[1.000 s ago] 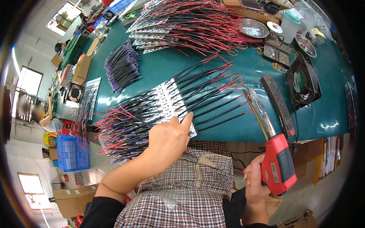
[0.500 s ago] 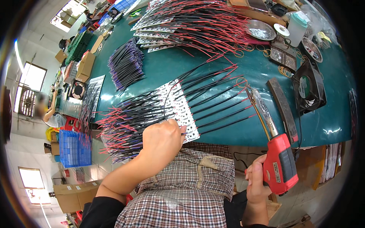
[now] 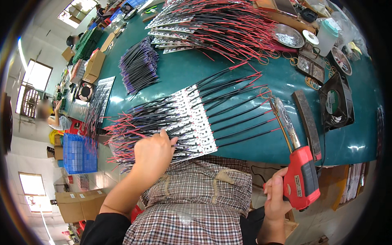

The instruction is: The person solders wiring connections on long LED light strips using a soldering gun and solder from a spool, bracing the wires with tweezers.

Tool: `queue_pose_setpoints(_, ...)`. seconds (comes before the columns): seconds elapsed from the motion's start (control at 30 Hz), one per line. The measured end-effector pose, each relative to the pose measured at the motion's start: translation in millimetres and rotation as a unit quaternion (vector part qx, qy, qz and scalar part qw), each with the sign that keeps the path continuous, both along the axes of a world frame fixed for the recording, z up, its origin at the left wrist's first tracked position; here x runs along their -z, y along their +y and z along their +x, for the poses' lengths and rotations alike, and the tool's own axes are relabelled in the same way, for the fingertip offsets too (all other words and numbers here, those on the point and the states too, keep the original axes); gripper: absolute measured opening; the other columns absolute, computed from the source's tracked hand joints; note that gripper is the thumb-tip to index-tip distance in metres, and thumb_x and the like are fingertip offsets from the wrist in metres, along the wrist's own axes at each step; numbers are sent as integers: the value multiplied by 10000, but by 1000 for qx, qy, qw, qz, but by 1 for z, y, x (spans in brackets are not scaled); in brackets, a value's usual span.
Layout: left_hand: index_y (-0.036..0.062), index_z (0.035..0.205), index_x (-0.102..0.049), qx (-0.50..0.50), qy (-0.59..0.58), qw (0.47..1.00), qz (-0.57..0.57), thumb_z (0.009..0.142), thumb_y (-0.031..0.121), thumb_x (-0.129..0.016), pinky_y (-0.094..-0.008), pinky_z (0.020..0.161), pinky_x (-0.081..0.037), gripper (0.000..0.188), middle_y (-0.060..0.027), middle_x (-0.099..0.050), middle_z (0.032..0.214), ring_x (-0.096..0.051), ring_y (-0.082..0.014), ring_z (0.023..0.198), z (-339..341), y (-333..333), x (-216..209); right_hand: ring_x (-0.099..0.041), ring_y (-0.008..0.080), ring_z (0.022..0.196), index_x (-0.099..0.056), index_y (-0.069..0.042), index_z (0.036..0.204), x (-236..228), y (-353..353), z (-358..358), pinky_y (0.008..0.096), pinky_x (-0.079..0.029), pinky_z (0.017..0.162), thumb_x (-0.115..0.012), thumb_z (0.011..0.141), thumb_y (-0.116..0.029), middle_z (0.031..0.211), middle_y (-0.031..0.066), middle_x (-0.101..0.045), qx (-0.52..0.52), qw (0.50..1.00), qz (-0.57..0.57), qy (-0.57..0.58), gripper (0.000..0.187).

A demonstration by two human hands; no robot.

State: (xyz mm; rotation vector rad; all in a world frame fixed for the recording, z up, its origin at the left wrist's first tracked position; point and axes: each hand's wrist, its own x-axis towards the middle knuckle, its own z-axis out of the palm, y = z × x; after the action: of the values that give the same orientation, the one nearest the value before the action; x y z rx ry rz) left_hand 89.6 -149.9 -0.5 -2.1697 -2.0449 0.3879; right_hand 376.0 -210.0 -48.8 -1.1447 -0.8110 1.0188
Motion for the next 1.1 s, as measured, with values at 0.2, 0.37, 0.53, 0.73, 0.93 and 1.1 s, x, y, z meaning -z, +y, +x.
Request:
queue_pose_setpoints(0.2,23,992,-660,55,-57,993,86,874,275,-720,-363,481,-512,284,-88,-649,726,-665,-237,569,22,1,-9,-342,43,465,-524,-9,1080,-2,9,-2,222,-352,462,-535,989,-46,765,34,-507,-50,999,19,-7,99)
queue_pose_setpoints(0.37,42,942,-637,144,-156,972,98,789,102,-684,-362,484,-517,171,-105,-640,726,-668,-247,578,59,40,7,-356,48,468,-524,-3,1086,-7,12,-14,230,-363,456,-543,980,-34,763,35,-509,-45,999,25,-12,112)
queue_pose_setpoints(0.53,52,898,-610,88,-143,978,121,756,76,-666,-358,452,-508,154,-130,-638,719,-664,-266,553,46,67,41,-373,51,477,-539,15,1137,0,12,-16,236,-372,455,-548,975,-20,776,50,-533,-50,998,24,-7,166)
queue_pose_setpoints(0.73,83,1337,-597,61,-122,985,108,793,182,-708,-363,434,-500,563,-133,-642,788,-643,-257,516,38,53,52,-408,60,513,-505,5,1237,-4,27,-27,239,-405,507,-556,977,-36,888,60,-561,-45,999,13,17,267)
queue_pose_setpoints(0.93,160,1379,-593,109,-121,979,125,788,190,-704,-352,417,-484,602,-86,-583,746,-579,-218,461,11,42,53,-569,130,760,-431,-22,1361,-13,41,-41,367,-529,790,-637,936,-108,1078,90,-549,-82,994,77,-13,480)
queue_pose_setpoints(1.1,194,1386,-591,131,-151,977,78,794,172,-701,-351,425,-487,603,-80,-574,738,-587,-215,471,5,33,44,-487,262,1255,-337,-43,1436,16,41,-53,563,-353,1180,-681,897,-98,1294,108,-423,-111,988,85,65,642)
